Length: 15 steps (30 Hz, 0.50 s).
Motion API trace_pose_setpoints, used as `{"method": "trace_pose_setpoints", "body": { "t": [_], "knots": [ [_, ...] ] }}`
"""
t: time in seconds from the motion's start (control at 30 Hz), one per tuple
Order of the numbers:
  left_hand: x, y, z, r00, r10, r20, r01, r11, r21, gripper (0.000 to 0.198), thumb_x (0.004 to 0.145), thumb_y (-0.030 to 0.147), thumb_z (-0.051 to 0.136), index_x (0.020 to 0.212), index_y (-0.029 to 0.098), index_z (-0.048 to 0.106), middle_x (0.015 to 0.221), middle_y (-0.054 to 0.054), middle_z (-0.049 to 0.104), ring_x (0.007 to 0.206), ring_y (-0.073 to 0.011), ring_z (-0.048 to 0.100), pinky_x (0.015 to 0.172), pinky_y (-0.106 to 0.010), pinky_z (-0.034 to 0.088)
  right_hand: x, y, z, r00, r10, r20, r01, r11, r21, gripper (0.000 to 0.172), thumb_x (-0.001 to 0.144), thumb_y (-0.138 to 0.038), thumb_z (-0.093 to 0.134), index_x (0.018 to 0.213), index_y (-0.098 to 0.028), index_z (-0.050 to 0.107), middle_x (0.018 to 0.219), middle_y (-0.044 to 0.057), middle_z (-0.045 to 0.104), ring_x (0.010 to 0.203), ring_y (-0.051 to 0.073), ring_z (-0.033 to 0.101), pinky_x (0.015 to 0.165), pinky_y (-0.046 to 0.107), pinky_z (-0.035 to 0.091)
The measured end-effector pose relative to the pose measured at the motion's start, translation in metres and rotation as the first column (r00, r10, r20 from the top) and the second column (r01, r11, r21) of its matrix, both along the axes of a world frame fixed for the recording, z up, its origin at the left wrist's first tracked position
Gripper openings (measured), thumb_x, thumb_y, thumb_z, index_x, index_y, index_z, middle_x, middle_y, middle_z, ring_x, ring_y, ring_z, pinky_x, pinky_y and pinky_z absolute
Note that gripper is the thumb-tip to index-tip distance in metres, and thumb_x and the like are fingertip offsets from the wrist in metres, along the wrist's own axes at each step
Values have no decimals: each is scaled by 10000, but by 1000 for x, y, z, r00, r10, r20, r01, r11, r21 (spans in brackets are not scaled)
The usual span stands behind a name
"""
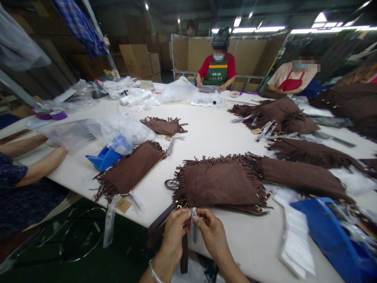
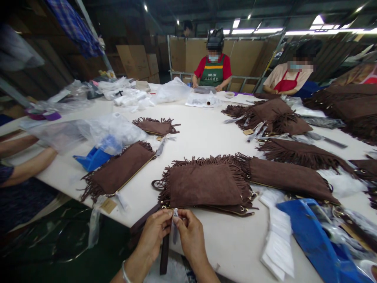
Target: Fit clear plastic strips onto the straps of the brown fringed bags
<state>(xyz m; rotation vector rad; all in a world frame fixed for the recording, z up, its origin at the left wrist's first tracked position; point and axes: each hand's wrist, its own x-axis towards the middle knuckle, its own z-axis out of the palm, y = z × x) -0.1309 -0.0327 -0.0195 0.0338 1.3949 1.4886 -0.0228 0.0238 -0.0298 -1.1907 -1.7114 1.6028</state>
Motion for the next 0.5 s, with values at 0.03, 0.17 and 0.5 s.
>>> {"method": "trace_pose_setpoints", "body": {
  "t": [0.03,0.17,0.5],
  "knots": [
    [1,1,-1,1000,6,-14,-6,1000,-3,174,680,282,661,772,134,669,764,-62,670,701,-164,605,655,-264,452,1,1,0,1000,4,-7,-4,1000,-14,239,833,-380,589,933,-176,662,883,57,721,753,209,652,721,299,496],
    [5,2,-4,991,32,-130,-32,999,4,181,709,306,652,774,138,650,774,-55,670,701,-167,613,668,-269,459,3,4,-2,995,24,-92,-32,996,-83,235,831,-380,596,921,-172,657,924,74,716,840,221,654,789,309,484],
    [15,4,-9,977,115,-182,-117,993,0,187,724,328,660,782,151,642,730,-22,648,668,-156,608,608,-242,442,-3,6,0,976,-72,-207,1,946,-323,385,678,-482,742,849,-142,683,655,25,647,582,146,545,526,235,402]
  ]
}}
